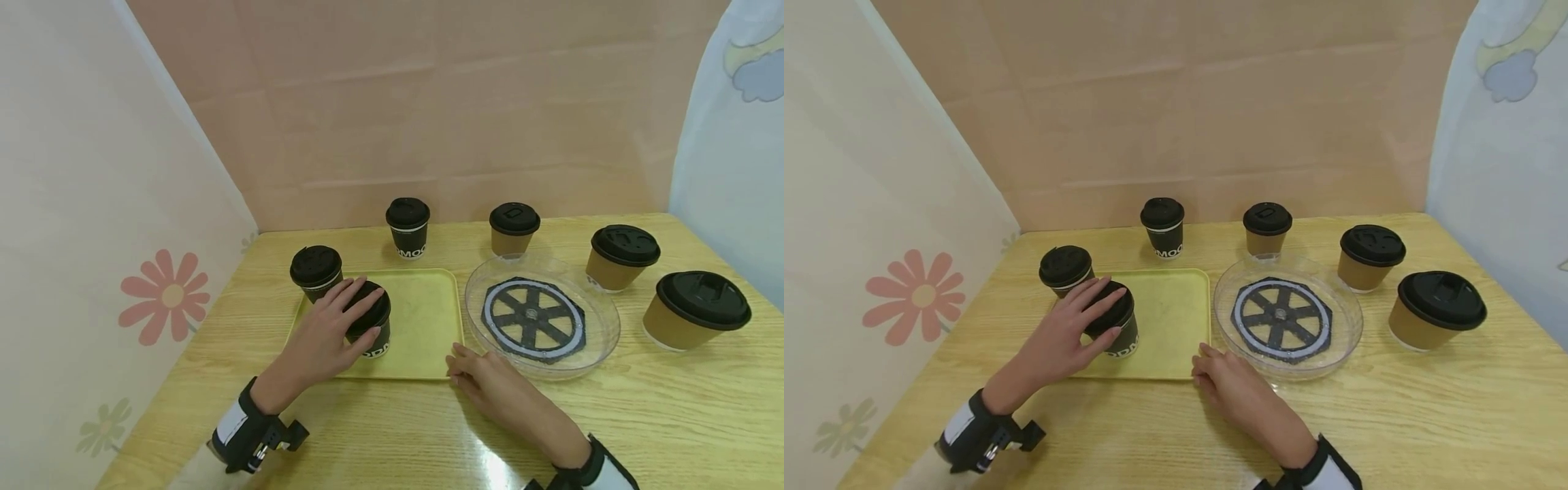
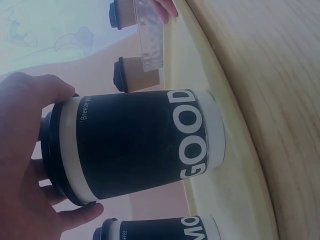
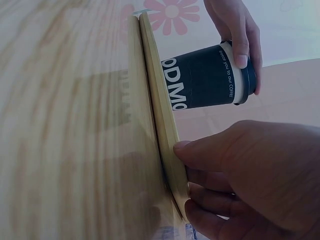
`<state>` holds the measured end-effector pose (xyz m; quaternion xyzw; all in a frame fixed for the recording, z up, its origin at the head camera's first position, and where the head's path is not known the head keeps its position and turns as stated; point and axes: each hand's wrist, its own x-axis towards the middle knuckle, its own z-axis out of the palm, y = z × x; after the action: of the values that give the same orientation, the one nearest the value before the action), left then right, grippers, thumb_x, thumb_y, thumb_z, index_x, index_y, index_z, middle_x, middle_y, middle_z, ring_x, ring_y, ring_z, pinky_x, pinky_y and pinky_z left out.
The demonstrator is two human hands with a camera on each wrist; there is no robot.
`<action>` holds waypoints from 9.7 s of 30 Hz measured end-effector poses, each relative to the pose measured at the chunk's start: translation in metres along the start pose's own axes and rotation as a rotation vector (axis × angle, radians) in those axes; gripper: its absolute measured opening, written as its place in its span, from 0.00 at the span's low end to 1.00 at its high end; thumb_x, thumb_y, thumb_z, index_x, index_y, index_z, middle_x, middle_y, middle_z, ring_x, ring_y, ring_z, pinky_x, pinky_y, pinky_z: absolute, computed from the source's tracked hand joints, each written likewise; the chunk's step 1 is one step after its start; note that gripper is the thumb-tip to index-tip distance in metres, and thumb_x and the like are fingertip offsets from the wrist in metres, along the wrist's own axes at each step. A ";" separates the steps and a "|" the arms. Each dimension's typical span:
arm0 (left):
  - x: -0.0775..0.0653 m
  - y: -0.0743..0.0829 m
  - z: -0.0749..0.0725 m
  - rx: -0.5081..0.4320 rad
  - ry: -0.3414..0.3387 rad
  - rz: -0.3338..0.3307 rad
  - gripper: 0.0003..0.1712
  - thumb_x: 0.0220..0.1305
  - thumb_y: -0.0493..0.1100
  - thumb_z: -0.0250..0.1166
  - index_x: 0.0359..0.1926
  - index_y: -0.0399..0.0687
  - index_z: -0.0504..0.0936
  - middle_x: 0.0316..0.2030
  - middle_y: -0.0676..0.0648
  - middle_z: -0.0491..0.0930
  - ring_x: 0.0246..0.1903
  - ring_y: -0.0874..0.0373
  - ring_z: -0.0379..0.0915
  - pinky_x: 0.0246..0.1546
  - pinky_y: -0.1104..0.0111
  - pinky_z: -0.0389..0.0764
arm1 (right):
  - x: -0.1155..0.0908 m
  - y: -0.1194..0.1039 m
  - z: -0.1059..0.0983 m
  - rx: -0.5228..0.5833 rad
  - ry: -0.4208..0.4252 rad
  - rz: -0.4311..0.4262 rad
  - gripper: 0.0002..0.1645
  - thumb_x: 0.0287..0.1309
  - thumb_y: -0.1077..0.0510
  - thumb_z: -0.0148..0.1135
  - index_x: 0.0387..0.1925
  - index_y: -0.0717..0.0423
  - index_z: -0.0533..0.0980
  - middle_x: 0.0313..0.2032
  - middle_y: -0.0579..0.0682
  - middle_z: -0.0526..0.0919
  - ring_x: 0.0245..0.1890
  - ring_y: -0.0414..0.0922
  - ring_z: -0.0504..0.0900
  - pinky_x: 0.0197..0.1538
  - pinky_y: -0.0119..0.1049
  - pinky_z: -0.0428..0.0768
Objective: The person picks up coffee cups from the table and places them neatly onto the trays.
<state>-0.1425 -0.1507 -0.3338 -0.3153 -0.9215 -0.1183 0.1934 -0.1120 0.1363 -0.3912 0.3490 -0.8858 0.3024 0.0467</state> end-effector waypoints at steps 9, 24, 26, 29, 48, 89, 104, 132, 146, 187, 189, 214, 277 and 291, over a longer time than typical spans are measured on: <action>-0.002 -0.001 0.000 0.005 -0.044 -0.010 0.34 0.68 0.54 0.59 0.72 0.56 0.64 0.72 0.40 0.60 0.72 0.41 0.56 0.66 0.44 0.67 | -0.001 0.002 0.001 0.017 0.002 -0.002 0.06 0.57 0.69 0.63 0.33 0.57 0.83 0.44 0.61 0.87 0.56 0.62 0.79 0.48 0.46 0.84; -0.015 -0.005 -0.004 0.026 0.028 -0.035 0.39 0.65 0.60 0.61 0.74 0.59 0.61 0.73 0.44 0.60 0.72 0.43 0.56 0.64 0.41 0.65 | 0.000 0.002 0.004 -0.015 0.003 -0.017 0.06 0.58 0.68 0.63 0.34 0.56 0.83 0.40 0.55 0.88 0.56 0.61 0.79 0.48 0.46 0.84; -0.020 -0.008 -0.006 0.033 0.043 -0.055 0.41 0.64 0.60 0.61 0.74 0.59 0.59 0.73 0.44 0.60 0.72 0.44 0.56 0.64 0.41 0.66 | 0.000 0.002 0.003 -0.016 -0.003 -0.010 0.07 0.58 0.68 0.63 0.34 0.55 0.83 0.41 0.55 0.88 0.57 0.61 0.79 0.47 0.46 0.84; -0.030 -0.013 -0.010 0.037 0.050 -0.099 0.43 0.63 0.60 0.63 0.75 0.60 0.57 0.74 0.46 0.59 0.73 0.46 0.55 0.64 0.42 0.66 | 0.000 0.001 0.003 -0.021 -0.005 -0.005 0.07 0.58 0.67 0.63 0.34 0.55 0.83 0.41 0.55 0.88 0.57 0.61 0.79 0.46 0.45 0.84; -0.083 -0.050 0.001 0.046 -0.177 -0.316 0.38 0.62 0.61 0.63 0.69 0.50 0.69 0.70 0.37 0.64 0.69 0.36 0.60 0.63 0.39 0.65 | -0.001 0.002 0.002 -0.014 -0.007 -0.013 0.06 0.58 0.67 0.63 0.32 0.52 0.80 0.35 0.50 0.88 0.57 0.61 0.79 0.45 0.44 0.85; -0.088 -0.069 0.015 -0.328 -0.431 -0.344 0.41 0.62 0.63 0.62 0.70 0.47 0.67 0.71 0.36 0.60 0.71 0.29 0.48 0.59 0.26 0.55 | 0.000 0.001 0.004 -0.019 -0.010 0.003 0.07 0.60 0.66 0.61 0.33 0.53 0.82 0.43 0.54 0.88 0.57 0.61 0.79 0.49 0.49 0.83; -0.085 -0.068 0.018 -0.358 -0.425 -0.373 0.42 0.60 0.63 0.63 0.69 0.46 0.68 0.71 0.35 0.59 0.71 0.28 0.46 0.59 0.25 0.52 | 0.000 0.002 -0.001 -0.008 -0.034 0.049 0.08 0.60 0.66 0.62 0.34 0.51 0.83 0.50 0.58 0.85 0.59 0.60 0.78 0.53 0.51 0.81; -0.085 -0.063 0.015 -0.373 -0.418 -0.428 0.43 0.58 0.63 0.65 0.68 0.46 0.70 0.71 0.36 0.60 0.72 0.29 0.45 0.63 0.29 0.51 | -0.002 0.001 0.005 -0.009 -0.007 0.019 0.09 0.61 0.63 0.61 0.31 0.45 0.78 0.35 0.41 0.88 0.57 0.57 0.80 0.53 0.50 0.81; -0.087 -0.062 0.016 -0.391 -0.410 -0.423 0.42 0.58 0.61 0.66 0.68 0.44 0.70 0.71 0.34 0.60 0.72 0.27 0.44 0.61 0.26 0.49 | 0.004 -0.004 -0.001 -0.114 -0.067 -0.025 0.08 0.58 0.63 0.64 0.28 0.47 0.78 0.32 0.42 0.87 0.42 0.49 0.88 0.43 0.39 0.86; -0.086 -0.063 0.019 -0.405 -0.408 -0.379 0.42 0.60 0.61 0.64 0.68 0.41 0.69 0.70 0.31 0.60 0.71 0.25 0.45 0.61 0.27 0.53 | 0.225 0.063 -0.051 -0.375 0.115 0.053 0.49 0.57 0.42 0.67 0.73 0.51 0.56 0.74 0.66 0.52 0.72 0.67 0.55 0.67 0.69 0.59; -0.087 -0.063 0.020 -0.399 -0.411 -0.378 0.42 0.60 0.62 0.64 0.68 0.41 0.69 0.70 0.31 0.60 0.71 0.25 0.45 0.61 0.27 0.53 | 0.229 0.063 -0.050 -0.402 0.106 0.076 0.51 0.57 0.39 0.66 0.74 0.50 0.54 0.74 0.65 0.49 0.72 0.68 0.54 0.66 0.70 0.59; -0.085 -0.061 0.016 -0.367 -0.395 -0.391 0.37 0.63 0.60 0.62 0.67 0.45 0.71 0.70 0.32 0.59 0.71 0.27 0.46 0.62 0.29 0.54 | 0.240 0.079 -0.024 -0.489 0.086 0.160 0.45 0.64 0.48 0.62 0.75 0.50 0.52 0.71 0.67 0.54 0.67 0.70 0.58 0.65 0.61 0.70; -0.092 -0.061 -0.005 -0.534 -0.338 -0.252 0.19 0.58 0.27 0.62 0.45 0.51 0.89 0.64 0.26 0.65 0.67 0.21 0.45 0.62 0.30 0.53 | 0.225 0.074 -0.041 -0.450 0.158 0.086 0.40 0.62 0.49 0.64 0.67 0.63 0.59 0.71 0.65 0.57 0.68 0.67 0.60 0.66 0.57 0.69; -0.093 -0.063 -0.009 -0.533 -0.348 -0.257 0.19 0.59 0.29 0.63 0.45 0.52 0.89 0.65 0.27 0.64 0.68 0.22 0.45 0.63 0.30 0.53 | 0.203 0.043 -0.063 -0.400 0.208 -0.030 0.40 0.58 0.47 0.67 0.66 0.60 0.63 0.72 0.63 0.58 0.68 0.63 0.61 0.64 0.55 0.71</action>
<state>-0.1123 -0.2522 -0.3716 -0.2516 -0.9096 -0.3226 -0.0721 -0.3003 0.0765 -0.3018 0.3128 -0.9132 0.1542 0.2109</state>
